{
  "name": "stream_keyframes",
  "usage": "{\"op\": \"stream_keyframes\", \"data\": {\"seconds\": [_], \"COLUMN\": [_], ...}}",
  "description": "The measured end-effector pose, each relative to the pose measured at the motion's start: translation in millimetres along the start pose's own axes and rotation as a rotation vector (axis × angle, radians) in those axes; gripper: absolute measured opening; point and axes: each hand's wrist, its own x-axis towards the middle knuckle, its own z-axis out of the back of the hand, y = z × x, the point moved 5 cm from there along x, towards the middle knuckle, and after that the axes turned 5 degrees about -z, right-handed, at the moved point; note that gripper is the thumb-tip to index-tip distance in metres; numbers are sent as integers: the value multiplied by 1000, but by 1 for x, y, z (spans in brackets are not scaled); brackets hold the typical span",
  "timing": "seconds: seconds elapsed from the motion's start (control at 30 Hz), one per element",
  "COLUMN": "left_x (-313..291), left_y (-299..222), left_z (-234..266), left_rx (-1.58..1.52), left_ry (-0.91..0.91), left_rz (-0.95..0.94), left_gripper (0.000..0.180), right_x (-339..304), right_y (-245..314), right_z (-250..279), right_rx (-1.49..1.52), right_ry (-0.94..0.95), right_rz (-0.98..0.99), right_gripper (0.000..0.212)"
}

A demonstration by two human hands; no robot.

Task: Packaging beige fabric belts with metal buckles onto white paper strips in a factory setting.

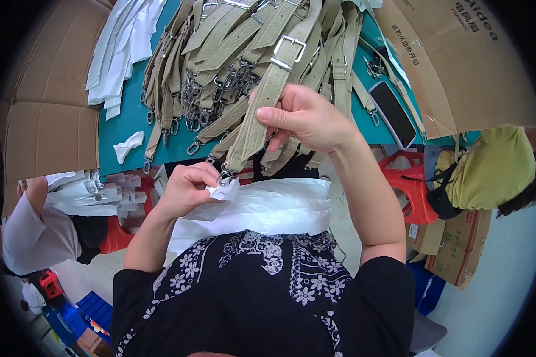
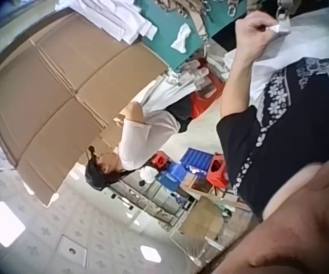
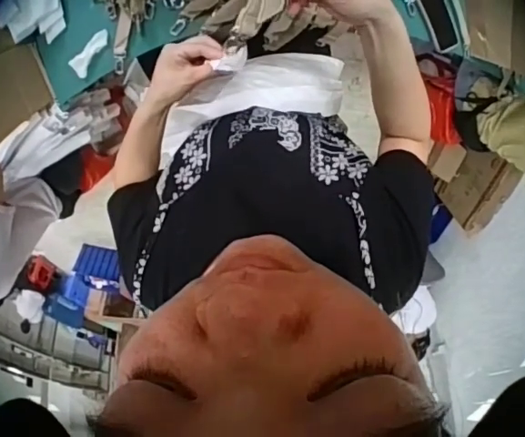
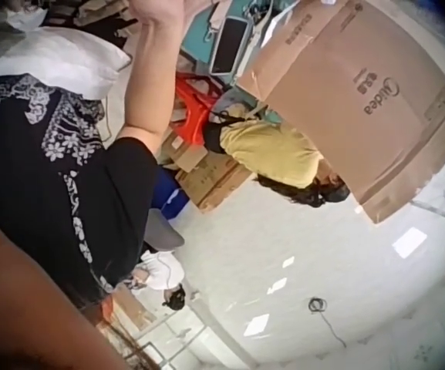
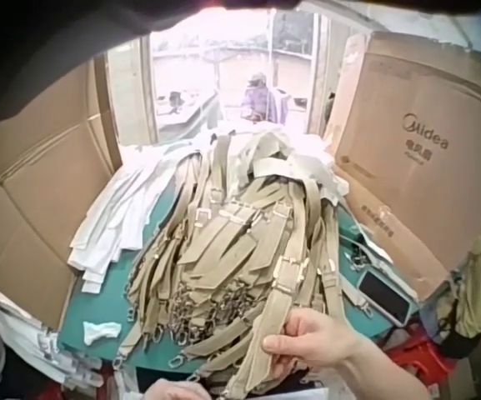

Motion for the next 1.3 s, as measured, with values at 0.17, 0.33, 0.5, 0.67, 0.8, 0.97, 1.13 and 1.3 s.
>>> {"op": "stream_keyframes", "data": {"seconds": [0.17,0.33,0.5,0.67,0.8,0.97,1.13,1.3], "left_x": [7,11,14,5,2,7,12,24], "left_y": [-2,1,-2,8,16,8,18,4], "left_z": [-6,-10,-19,-16,-5,-5,-3,-8], "left_rx": [-38,-108,-184,-61,205,137,88,171], "left_ry": [51,98,200,111,29,79,85,11], "left_rz": [0,81,105,189,158,46,102,26], "left_gripper": [18,19,14,20,28,32,35,38], "right_x": [-2,0,4,7,7,14,19,3], "right_y": [-2,-3,-7,-13,-31,-55,-62,-76], "right_z": [1,2,-3,-4,-7,-1,-6,-28], "right_rx": [12,-10,-136,-322,-215,-85,-46,-68], "right_ry": [54,59,34,-209,-203,-186,-151,-180], "right_rz": [-58,-59,-92,-42,-145,-220,-196,-289], "right_gripper": [33,33,31,29,26,28,25,31]}}
